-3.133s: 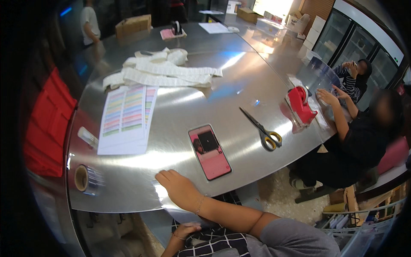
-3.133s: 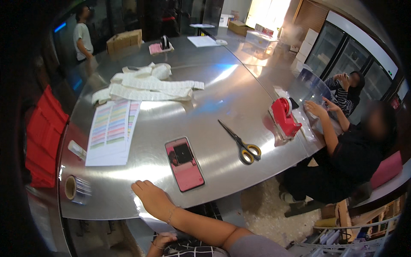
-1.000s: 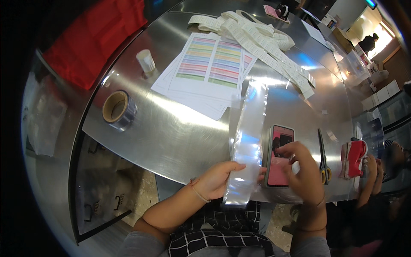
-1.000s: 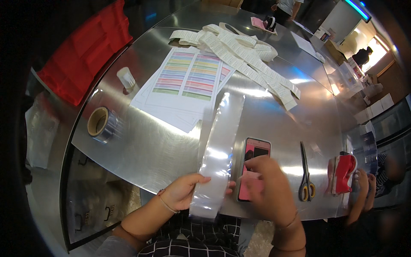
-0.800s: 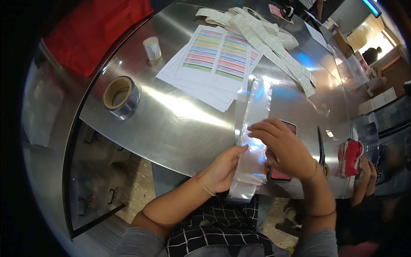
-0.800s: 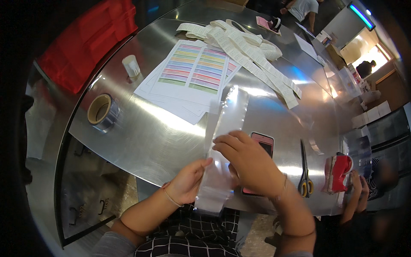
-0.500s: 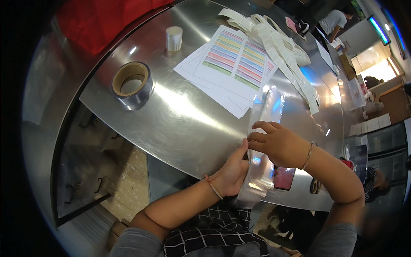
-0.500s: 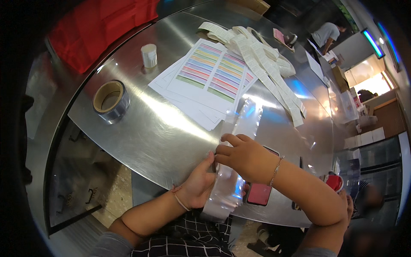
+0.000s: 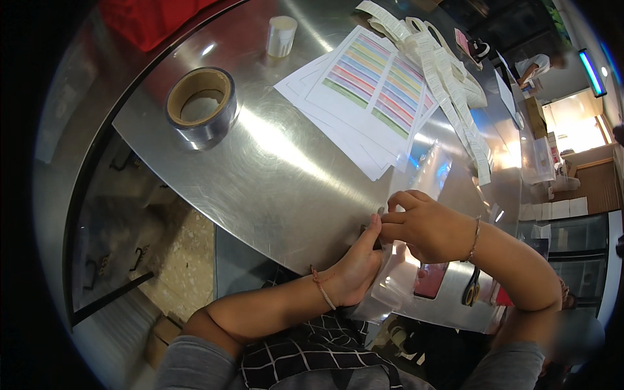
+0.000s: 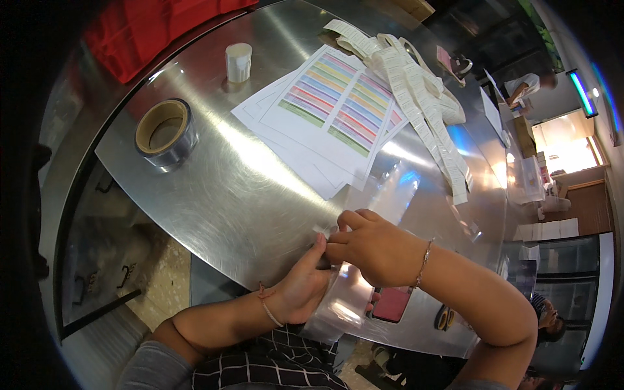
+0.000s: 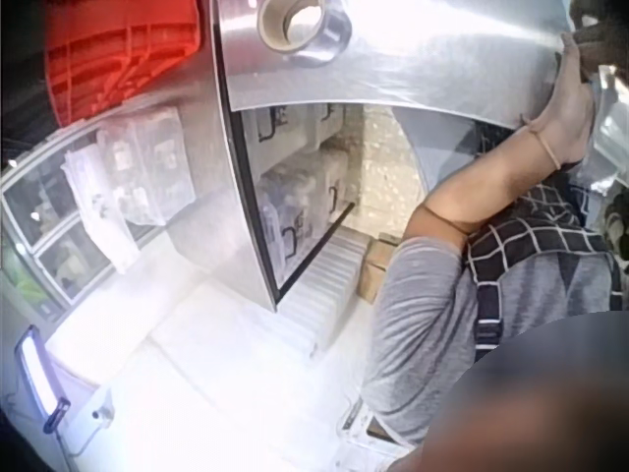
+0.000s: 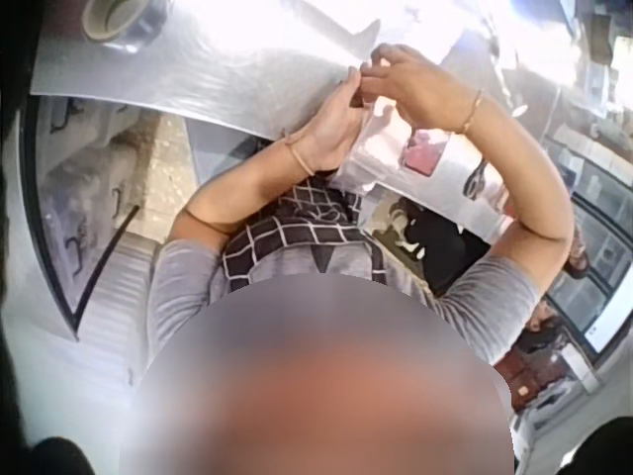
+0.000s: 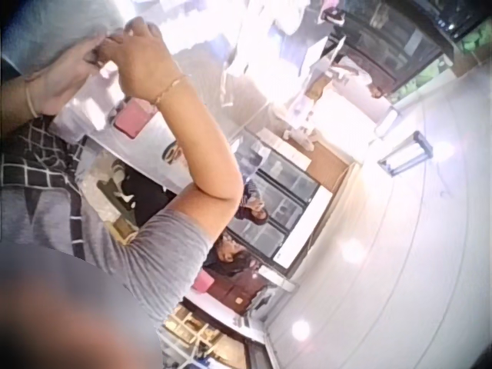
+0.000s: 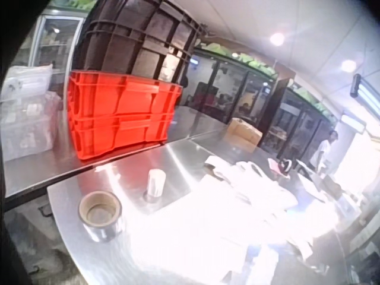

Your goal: The person repeatedly folds and seals small transparent pouches using clear adhesive tape on a stainless steel table. They pick up a pouch, fold the top edge, apply tape to seal it, and place the finished pouch aside. The process is repeated multiple times with similar pouches.

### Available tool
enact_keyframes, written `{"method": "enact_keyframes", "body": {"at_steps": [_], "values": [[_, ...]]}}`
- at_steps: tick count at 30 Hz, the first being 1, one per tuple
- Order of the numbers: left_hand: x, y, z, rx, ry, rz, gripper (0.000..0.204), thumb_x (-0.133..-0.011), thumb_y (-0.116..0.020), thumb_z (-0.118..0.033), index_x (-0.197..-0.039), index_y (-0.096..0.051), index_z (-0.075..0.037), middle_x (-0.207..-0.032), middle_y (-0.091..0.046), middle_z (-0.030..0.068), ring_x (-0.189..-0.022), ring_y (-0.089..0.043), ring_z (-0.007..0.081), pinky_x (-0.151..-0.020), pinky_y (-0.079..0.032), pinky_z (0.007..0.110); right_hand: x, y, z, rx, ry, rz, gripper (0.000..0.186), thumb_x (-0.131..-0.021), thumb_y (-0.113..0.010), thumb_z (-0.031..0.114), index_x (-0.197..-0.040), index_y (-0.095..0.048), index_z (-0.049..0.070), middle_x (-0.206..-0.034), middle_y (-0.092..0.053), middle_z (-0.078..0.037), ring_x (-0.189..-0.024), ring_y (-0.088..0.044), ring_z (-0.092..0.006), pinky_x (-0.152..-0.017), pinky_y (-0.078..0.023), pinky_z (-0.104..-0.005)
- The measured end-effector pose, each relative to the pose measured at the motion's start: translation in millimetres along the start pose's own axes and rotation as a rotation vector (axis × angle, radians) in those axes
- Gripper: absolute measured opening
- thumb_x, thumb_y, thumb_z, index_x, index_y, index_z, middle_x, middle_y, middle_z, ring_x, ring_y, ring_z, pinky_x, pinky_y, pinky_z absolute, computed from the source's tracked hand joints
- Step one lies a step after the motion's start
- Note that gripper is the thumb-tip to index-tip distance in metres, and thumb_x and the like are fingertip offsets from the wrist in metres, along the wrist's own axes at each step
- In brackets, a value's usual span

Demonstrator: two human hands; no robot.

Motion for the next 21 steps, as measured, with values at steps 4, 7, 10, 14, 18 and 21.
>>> {"method": "enact_keyframes", "body": {"at_steps": [4,7,10,14,18,21], "values": [[2.4,4.4,-4.3,-0.035,-0.057,-0.079,0.114,-0.091,-0.011,-0.086,-0.152,-0.028,0.009,-0.150,-0.046,0.0202,-0.136,-0.050,0.0250,-0.115,-0.039,0.039,-1.5,2.0,1.8,0.095,0.001,0.125,0.037,-0.072,-0.067,0.004,-0.107,-0.074,0.015,-0.103,-0.068,0.001,-0.112,-0.056,-0.0232,-0.114,-0.035,-0.0442],[5.7,-2.4,-5.5,-0.026,-0.010,0.015,0.109,-0.094,-0.011,-0.082,-0.153,-0.027,0.009,-0.152,-0.044,0.0210,-0.137,-0.050,0.0256,-0.116,-0.038,0.040,-0.5,6.1,9.7,0.159,-0.007,0.142,0.030,-0.073,-0.069,0.008,-0.100,-0.078,0.017,-0.103,-0.068,0.002,-0.113,-0.056,-0.0211,-0.117,-0.033,-0.0436],[6.9,1.4,-8.7,-0.118,-0.049,-0.116,0.097,-0.100,-0.012,-0.074,-0.152,-0.031,0.006,-0.149,-0.046,0.0195,-0.137,-0.049,0.0242,-0.114,-0.040,0.040,1.7,11.5,23.9,0.214,0.004,0.072,0.023,-0.074,-0.069,0.012,-0.094,-0.080,0.017,-0.102,-0.069,0.002,-0.114,-0.057,-0.0204,-0.118,-0.033,-0.0429],[8.6,-3.2,-22.3,-0.275,-0.269,-0.210,0.078,-0.105,-0.018,-0.065,-0.149,-0.038,-0.003,-0.142,-0.052,0.0156,-0.135,-0.050,0.0213,-0.110,-0.043,0.041,14.6,11.2,47.3,0.247,0.003,0.035,0.018,-0.079,-0.066,0.015,-0.090,-0.080,0.015,-0.101,-0.069,0.000,-0.115,-0.056,-0.0207,-0.119,-0.033,-0.0423],[5.5,2.6,-13.3,-0.141,-0.174,-0.227,0.068,-0.106,-0.027,-0.062,-0.145,-0.043,-0.010,-0.138,-0.054,0.0125,-0.132,-0.051,0.0201,-0.108,-0.045,0.038,20.9,7.4,68.7,0.301,0.037,-0.046,0.018,-0.079,-0.063,0.017,-0.085,-0.079,0.010,-0.100,-0.069,-0.003,-0.114,-0.056,-0.0213,-0.119,-0.034,-0.0419],[6.2,8.5,-11.9,-0.121,-0.183,-0.265,0.066,-0.104,-0.033,-0.064,-0.140,-0.048,-0.011,-0.134,-0.057,0.0111,-0.127,-0.055,0.0200,-0.104,-0.047,0.037,18.7,-3.7,80.0,0.336,0.059,-0.096,0.020,-0.078,-0.061,0.018,-0.085,-0.077,0.008,-0.099,-0.068,-0.005,-0.112,-0.056,-0.0220,-0.118,-0.035,-0.0417]]}}
Point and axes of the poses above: each hand's wrist, its own x-axis away from the middle knuckle, its own y-axis out of the back of the hand, z = x × y, the point moved 8 cm from there along -x, towards the middle knuckle
